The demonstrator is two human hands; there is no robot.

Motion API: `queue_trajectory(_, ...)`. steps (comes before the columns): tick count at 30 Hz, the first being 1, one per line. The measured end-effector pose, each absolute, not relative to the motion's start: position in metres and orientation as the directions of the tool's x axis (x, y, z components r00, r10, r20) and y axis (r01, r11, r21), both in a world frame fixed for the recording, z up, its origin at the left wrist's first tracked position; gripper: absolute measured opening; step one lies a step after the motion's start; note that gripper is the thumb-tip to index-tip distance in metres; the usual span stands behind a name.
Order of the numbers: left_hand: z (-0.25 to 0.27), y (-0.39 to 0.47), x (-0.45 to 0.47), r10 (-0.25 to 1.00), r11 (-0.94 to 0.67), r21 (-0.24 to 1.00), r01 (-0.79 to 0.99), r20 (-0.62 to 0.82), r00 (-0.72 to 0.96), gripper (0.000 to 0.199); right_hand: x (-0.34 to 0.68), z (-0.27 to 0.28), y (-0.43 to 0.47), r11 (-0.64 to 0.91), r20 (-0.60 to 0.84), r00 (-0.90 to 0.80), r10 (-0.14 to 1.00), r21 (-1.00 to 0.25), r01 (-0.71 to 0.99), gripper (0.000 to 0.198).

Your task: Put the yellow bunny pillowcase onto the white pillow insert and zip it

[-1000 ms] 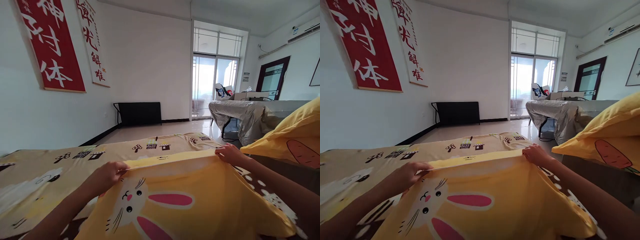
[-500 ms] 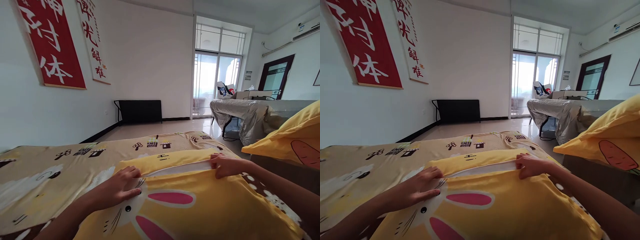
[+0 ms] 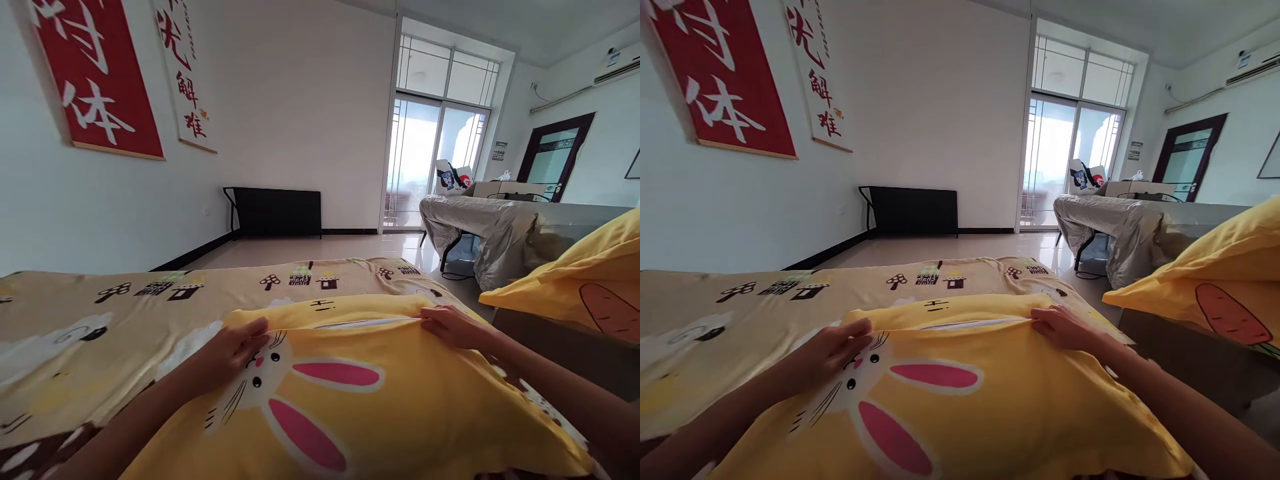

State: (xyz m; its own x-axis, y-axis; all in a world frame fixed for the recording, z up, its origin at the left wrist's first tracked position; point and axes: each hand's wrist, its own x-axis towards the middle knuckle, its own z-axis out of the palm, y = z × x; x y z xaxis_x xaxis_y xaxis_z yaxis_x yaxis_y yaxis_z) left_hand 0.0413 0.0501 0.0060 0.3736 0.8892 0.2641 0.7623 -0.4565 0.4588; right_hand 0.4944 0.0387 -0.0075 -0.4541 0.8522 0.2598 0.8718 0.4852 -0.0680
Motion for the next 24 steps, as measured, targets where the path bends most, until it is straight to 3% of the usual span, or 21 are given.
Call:
queue_trajectory(5, -0.007, 0.062, 0.048, 0.901, -0.404, 0.547, 0.733, 0.376, 0.215, 0.036, 0.491, -0.012, 0.052, 0.433, 0.341, -0.355, 0.871, -0.190, 0.881, 0.031)
queue_trajectory(9, -0.018, 0.070, 0.049, 0.924, -0.357, 0.608, 0.709, 0.343, 0.172, 0.040, 0.487, -0.024, 0.063, 0.405, 0.338, -0.305, 0.890, -0.282, 0.870, 0.032)
queue_trajectory(15, -0.030, 0.062, 0.032, 0.906, -0.406, 0.497, 0.767, 0.330, 0.266, 0.036, 0.490, -0.044, 0.058, 0.453, 0.256, -0.376, 0.890, -0.417, 0.788, 0.036)
queue_trajectory(18, -0.035, 0.050, 0.016, 0.908, -0.404, 0.482, 0.778, 0.317, 0.275, 0.040, 0.495, -0.046, 0.046, 0.471, 0.308, -0.366, 0.878, -0.413, 0.780, 0.037)
queue_trajectory(24, -0.039, 0.037, 0.003, 0.924, -0.368, 0.582, 0.725, 0.317, 0.215, 0.045, 0.505, -0.050, 0.037, 0.485, 0.378, -0.359, 0.853, -0.321, 0.814, 0.033)
